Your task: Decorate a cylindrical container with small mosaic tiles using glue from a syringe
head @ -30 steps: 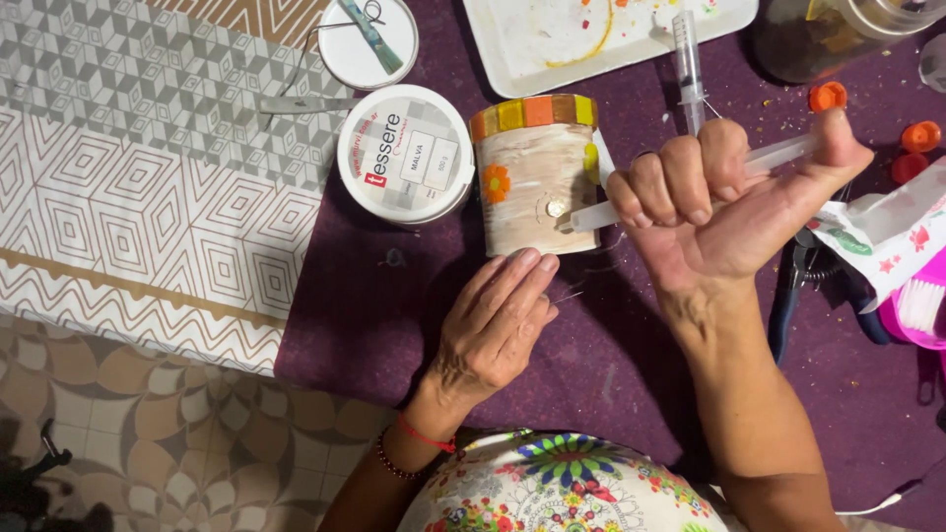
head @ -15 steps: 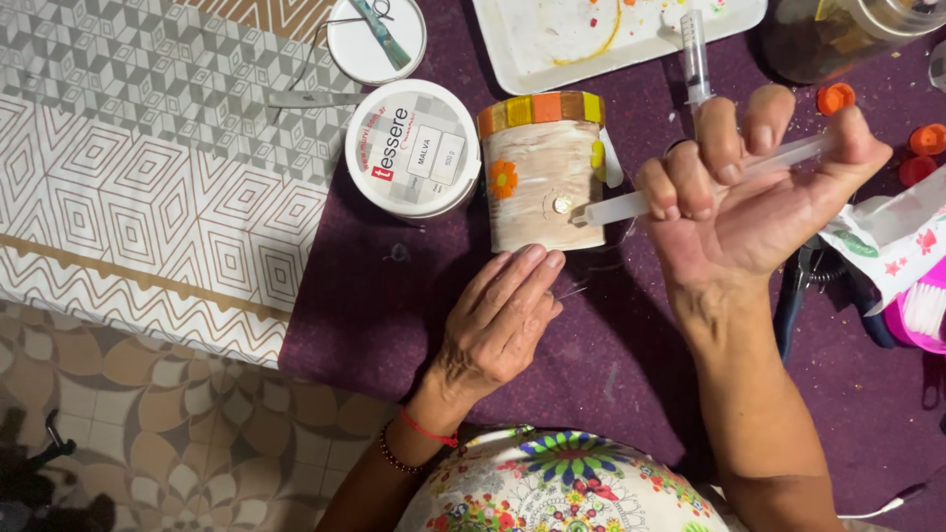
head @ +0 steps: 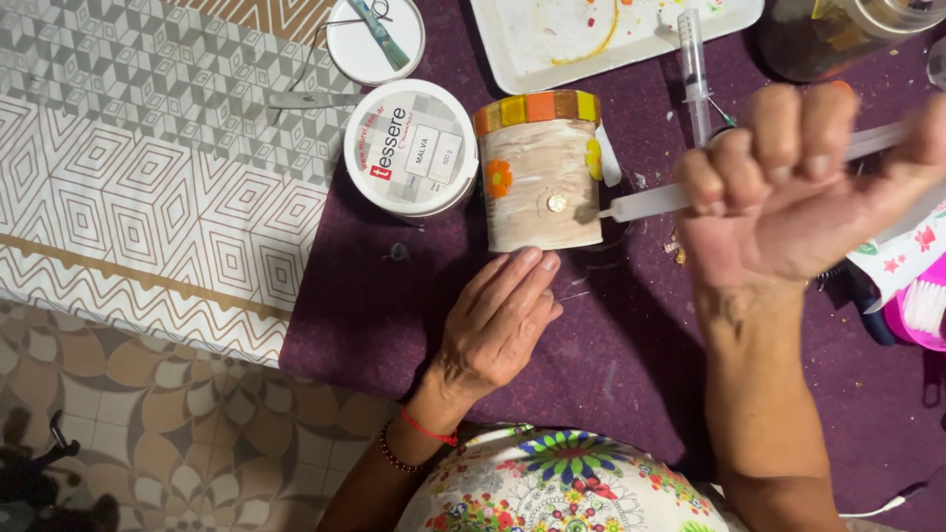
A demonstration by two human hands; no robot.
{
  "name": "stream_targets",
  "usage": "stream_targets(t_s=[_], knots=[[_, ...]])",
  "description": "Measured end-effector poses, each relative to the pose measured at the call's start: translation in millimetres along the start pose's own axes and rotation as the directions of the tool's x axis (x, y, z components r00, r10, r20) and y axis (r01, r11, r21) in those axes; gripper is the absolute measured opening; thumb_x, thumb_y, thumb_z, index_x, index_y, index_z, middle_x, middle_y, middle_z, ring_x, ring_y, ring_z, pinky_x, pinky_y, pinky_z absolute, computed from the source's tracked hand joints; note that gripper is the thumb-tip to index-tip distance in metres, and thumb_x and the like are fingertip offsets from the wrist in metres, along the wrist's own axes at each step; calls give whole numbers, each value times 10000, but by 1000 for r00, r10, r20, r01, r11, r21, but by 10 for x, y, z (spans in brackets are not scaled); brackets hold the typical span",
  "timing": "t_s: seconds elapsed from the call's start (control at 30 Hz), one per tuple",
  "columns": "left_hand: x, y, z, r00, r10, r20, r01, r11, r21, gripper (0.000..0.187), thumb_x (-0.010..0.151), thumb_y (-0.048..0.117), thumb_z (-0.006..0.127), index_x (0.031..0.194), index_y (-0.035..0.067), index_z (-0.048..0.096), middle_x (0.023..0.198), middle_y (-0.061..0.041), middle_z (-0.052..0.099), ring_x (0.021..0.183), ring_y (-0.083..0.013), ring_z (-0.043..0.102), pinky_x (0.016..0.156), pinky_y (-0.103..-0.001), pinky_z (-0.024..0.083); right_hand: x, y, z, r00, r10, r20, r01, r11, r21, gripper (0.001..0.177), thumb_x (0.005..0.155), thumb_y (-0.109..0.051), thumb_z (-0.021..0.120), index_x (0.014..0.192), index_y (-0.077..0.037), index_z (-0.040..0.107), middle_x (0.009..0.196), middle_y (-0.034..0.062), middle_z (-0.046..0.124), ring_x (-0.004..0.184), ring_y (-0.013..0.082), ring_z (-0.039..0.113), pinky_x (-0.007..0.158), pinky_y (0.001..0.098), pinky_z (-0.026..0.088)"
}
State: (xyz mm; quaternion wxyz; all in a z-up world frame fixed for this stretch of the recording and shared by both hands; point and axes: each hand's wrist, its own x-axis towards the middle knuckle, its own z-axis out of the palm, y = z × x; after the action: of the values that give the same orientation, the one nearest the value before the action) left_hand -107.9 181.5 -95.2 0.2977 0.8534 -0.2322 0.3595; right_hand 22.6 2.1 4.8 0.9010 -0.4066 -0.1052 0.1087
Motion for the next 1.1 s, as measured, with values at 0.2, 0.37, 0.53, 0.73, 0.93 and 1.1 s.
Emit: stream_targets(t_s=[0.2, 0.37, 0.53, 0.73, 0.93, 1.1], knots=[[100, 182, 20, 998, 53, -28, -55, 995, -85, 127, 1032, 41, 633, 972, -32, 718, 1069, -166, 740, 1008, -299, 724, 890, -371, 610, -109, -188, -567, 968, -130, 213, 108, 988, 109, 168, 1050, -315, 603, 1063, -185, 498, 1011, -35, 394, 741, 47, 388, 778, 222, 399], [27, 398, 393, 932, -189, 308, 163, 981, 107, 137, 986, 4, 568, 1095, 0, 651, 1086, -131, 623, 976, -271, 601, 742, -354, 537, -226, -194, -594, 977, -196, 88, 199, 980, -22, 213, 1114, -249, 630, 1322, -217, 599, 1306, -15, 451, 1056, 99, 501, 1119, 315, 420], [9, 470, 566, 865, -266, 426, 144, 944, 296, 366, 951, 87, 540, 1305, 28, 615, 935, -49, 541, 862, -223, 552, 613, -321, 503, -270, -187, -342, 908, -369, 198, 418, 814, -402, 147, 1082, -293, 663, 1165, -184, 609, 1313, 29, 471, 1204, 156, 576, 1309, 400, 543], [-1, 457, 620, 913, -229, 337, 133, 949, 285, 296, 932, 80, 617, 1216, 27, 684, 819, -35, 539, 767, -212, 558, 548, -327, 479, -497, -303, -630, 736, -467, 491, 646, 264, -716, 162, 863, -215, 786, 938, -114, 683, 1017, 131, 714, 1044, 255, 642, 1002, 396, 431], [207, 577, 336, 947, -243, 209, 275, 951, -144, 52, 1053, 59, 607, 1034, 63, 655, 906, -52, 672, 785, -231, 669, 699, -347, 543, -980, -389, -929, 792, -412, 451, 574, 251, -779, 174, 959, -249, 641, 949, -75, 652, 1160, 283, 639, 1010, 323, 706, 895, 348, 625], [684, 789, 23, 590, -609, 530, 734, 129, -667, 654, 1042, 574, 442, 1357, 14, 564, 1240, -140, 712, 1103, -248, 740, 944, -345, 606, -1298, 64, -632, 765, -348, 542, 632, 246, -735, 182, 932, -202, 635, 835, -77, 727, 964, 197, 694, 853, 348, 757, 838, 471, 689]])
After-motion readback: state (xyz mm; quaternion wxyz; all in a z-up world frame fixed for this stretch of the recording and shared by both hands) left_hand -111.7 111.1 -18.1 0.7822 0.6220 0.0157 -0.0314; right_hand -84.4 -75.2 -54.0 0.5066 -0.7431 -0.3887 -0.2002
